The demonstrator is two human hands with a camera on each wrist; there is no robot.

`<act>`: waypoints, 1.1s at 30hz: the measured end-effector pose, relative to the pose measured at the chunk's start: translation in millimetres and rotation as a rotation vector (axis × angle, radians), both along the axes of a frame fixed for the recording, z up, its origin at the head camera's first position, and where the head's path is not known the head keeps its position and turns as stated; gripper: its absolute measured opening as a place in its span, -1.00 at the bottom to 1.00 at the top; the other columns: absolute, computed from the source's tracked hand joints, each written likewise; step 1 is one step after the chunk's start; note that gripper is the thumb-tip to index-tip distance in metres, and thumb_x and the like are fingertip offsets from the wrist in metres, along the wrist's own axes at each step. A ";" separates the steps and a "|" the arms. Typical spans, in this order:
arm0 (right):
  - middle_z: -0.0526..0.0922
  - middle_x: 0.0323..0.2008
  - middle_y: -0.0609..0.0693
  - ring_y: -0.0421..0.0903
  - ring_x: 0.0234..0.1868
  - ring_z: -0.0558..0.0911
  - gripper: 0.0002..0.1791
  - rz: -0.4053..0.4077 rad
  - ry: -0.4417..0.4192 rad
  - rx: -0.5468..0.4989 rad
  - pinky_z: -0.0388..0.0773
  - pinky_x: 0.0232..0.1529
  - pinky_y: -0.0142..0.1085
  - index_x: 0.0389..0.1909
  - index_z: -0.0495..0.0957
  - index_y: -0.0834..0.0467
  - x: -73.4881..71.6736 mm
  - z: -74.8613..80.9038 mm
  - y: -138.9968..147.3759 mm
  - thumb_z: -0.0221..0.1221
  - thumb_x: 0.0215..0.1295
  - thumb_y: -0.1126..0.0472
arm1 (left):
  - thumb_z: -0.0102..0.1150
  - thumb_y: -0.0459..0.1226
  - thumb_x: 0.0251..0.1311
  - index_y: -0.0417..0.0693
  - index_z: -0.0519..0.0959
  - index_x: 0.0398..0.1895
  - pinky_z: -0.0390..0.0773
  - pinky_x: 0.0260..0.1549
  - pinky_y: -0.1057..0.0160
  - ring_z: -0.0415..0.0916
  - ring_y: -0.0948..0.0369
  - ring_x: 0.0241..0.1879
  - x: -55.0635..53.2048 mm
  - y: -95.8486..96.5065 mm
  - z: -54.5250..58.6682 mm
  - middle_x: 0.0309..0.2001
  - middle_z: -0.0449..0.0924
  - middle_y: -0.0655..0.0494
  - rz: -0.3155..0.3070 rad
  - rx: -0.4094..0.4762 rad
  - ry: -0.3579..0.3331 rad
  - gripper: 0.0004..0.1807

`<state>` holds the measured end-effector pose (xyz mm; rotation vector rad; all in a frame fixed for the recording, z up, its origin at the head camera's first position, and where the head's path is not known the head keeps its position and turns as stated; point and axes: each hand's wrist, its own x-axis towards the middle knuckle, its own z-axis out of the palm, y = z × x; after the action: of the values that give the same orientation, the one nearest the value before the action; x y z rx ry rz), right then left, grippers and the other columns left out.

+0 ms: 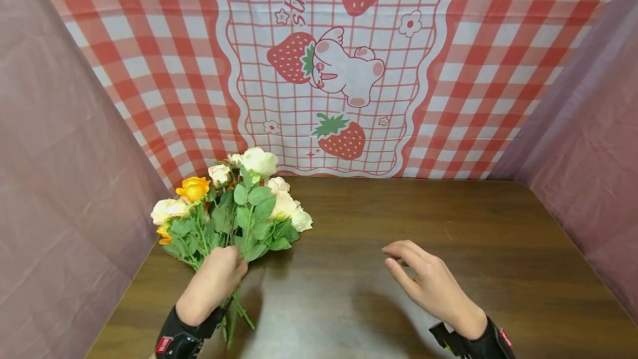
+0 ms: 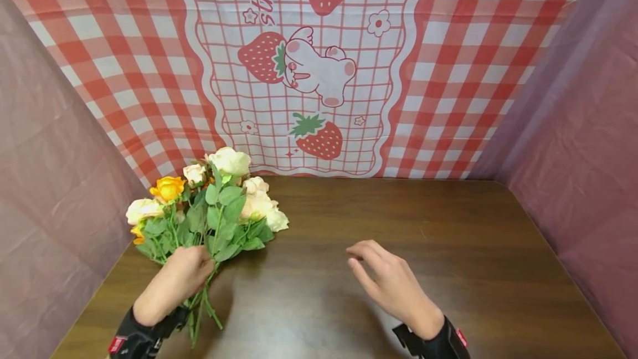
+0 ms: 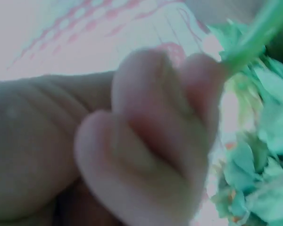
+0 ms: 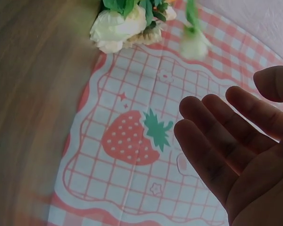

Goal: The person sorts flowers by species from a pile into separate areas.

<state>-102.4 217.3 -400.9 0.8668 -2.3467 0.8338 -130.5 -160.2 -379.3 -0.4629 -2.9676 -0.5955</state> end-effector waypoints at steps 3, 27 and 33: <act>0.57 -0.13 -0.15 -0.33 -0.23 0.52 -0.63 0.022 -0.023 0.012 0.57 -0.33 -0.38 -0.02 0.47 -0.04 2.2 -2.4 -4.6 0.18 0.16 0.34 | 0.06 -0.43 0.06 0.01 0.25 -0.79 0.27 -0.79 0.32 0.13 0.33 -0.79 3.0 11.9 1.5 -0.79 0.13 0.24 -0.029 0.052 0.031 -0.64; 0.66 -0.40 0.11 -0.18 -0.42 0.61 -0.68 0.293 -0.350 -0.353 0.61 -0.57 -0.32 -0.11 0.43 0.21 34.1 -27.5 -77.3 0.21 0.10 0.43 | 0.00 -0.31 0.29 -0.04 0.50 -0.41 0.29 -0.69 0.59 0.29 0.53 -0.63 38.1 111.5 -18.4 -0.60 0.53 0.22 -0.519 0.499 0.129 -0.87; 0.67 -0.44 0.20 -0.05 -0.47 0.63 -0.63 0.244 -0.395 -0.475 0.62 -0.60 -0.22 -0.06 0.35 0.35 40.4 -1.0 -77.6 0.18 0.09 0.50 | 0.03 -0.27 0.27 0.04 0.52 -0.42 0.31 -0.63 0.56 0.30 0.51 -0.59 39.2 121.5 -25.4 -0.57 0.51 0.27 -0.505 0.539 0.190 -0.88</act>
<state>-62.0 139.7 -401.9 0.8438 -2.2194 1.7136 -91.3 -38.8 -404.7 -1.1302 -2.3597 -1.2609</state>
